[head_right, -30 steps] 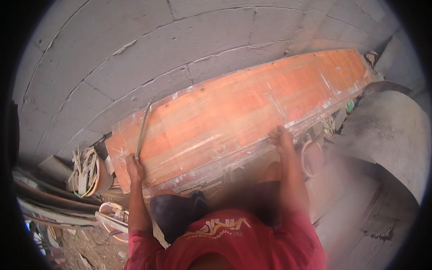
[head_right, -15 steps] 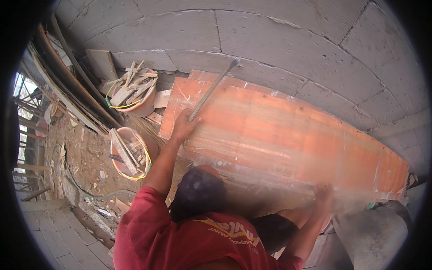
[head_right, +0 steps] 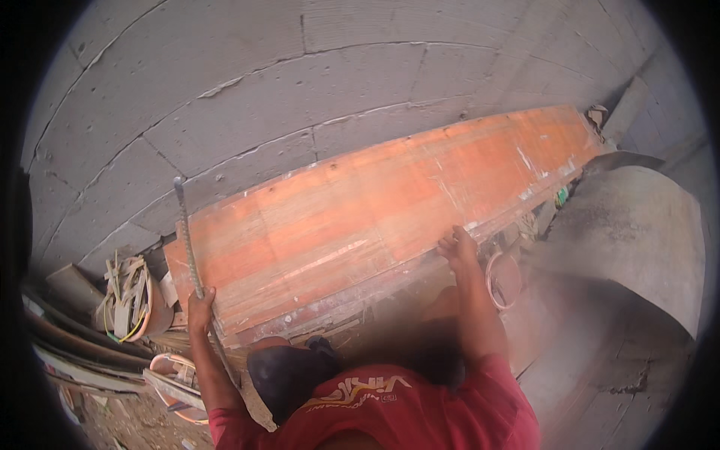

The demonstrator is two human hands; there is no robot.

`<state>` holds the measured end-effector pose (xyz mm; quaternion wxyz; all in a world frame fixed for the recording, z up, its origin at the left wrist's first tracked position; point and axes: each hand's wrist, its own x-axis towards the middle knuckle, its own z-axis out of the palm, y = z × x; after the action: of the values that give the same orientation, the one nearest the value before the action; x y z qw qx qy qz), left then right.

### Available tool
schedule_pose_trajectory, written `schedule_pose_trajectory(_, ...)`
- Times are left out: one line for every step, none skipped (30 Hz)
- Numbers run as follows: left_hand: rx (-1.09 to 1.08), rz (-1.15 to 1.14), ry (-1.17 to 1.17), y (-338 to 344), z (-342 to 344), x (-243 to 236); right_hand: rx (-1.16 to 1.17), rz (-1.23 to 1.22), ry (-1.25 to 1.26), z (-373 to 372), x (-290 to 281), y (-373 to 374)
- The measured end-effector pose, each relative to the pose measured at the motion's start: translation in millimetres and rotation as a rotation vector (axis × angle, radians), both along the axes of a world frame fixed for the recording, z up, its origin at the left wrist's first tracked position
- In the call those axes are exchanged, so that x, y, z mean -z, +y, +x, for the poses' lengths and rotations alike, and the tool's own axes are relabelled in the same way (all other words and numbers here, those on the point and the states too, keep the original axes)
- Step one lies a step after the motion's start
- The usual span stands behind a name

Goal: The person hammers nails into orange roof tiles to secure them to a concrete ceiling. They then use a metal rod to adjust the tiles and clear debris from the work area.

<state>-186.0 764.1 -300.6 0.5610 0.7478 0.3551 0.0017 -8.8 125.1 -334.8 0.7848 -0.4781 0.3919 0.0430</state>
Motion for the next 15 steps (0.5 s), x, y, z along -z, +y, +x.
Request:
schedule_pose_trajectory(-0.006, 0.011, -0.004, 4, -2, 0, -0.033, 0.06, -0.076, -1, 6, -6)
schedule_pose_trajectory(-0.058, 0.032, 0.02, -8, 3, -9, -0.069, 0.049, -0.063, -1, 9, -16)
schedule_pose_trajectory(-0.014, 0.011, 0.03, -8, 3, -23, -0.09, -0.009, -0.044, -3, 6, -16)
schedule_pose_trajectory(0.009, -0.007, 0.033, -5, 1, -30, -0.067, -0.068, 0.009, 1, 12, -22)
schedule_pose_trajectory(0.011, 0.031, -0.024, 3, -7, -28, -0.081, -0.025, -0.031, 3, -1, -2)
schedule_pose_trajectory(0.022, 0.056, -0.077, 8, -13, -29, -0.086, 0.006, -0.067, -4, -22, 13)
schedule_pose_trajectory(0.029, 0.08, -0.132, 12, -14, -28, -0.076, 0.061, -0.13, -2, -16, 9)
schedule_pose_trajectory(-0.016, 0.101, -0.196, 12, -9, -22, -0.07, 0.114, -0.194, 2, -6, 3)
schedule_pose_trajectory(-0.06, 0.122, -0.253, 2, -5, -23, -0.062, 0.167, -0.252, -4, 0, 2)
schedule_pose_trajectory(-0.112, 0.149, -0.31, -7, -2, -27, -0.052, 0.207, -0.303, -11, 1, 7)
schedule_pose_trajectory(-0.116, 0.271, -0.192, -22, 3, -46, -0.045, 0.238, -0.359, -15, -7, 13)
schedule_pose_trajectory(-0.13, 0.301, -0.245, -27, 1, -55, -0.043, 0.273, -0.42, -17, -16, 21)
schedule_pose_trajectory(-0.145, 0.33, -0.297, -30, -1, -62, -0.053, 0.29, -0.44, -20, -20, 27)
schedule_pose_trajectory(-0.159, 0.359, -0.349, -30, -4, -66, -0.063, 0.306, -0.459, -24, -23, 33)
schedule_pose_trajectory(-0.15, 0.35, -0.32, -26, -7, -70, -0.073, 0.317, -0.483, -28, -29, 36)
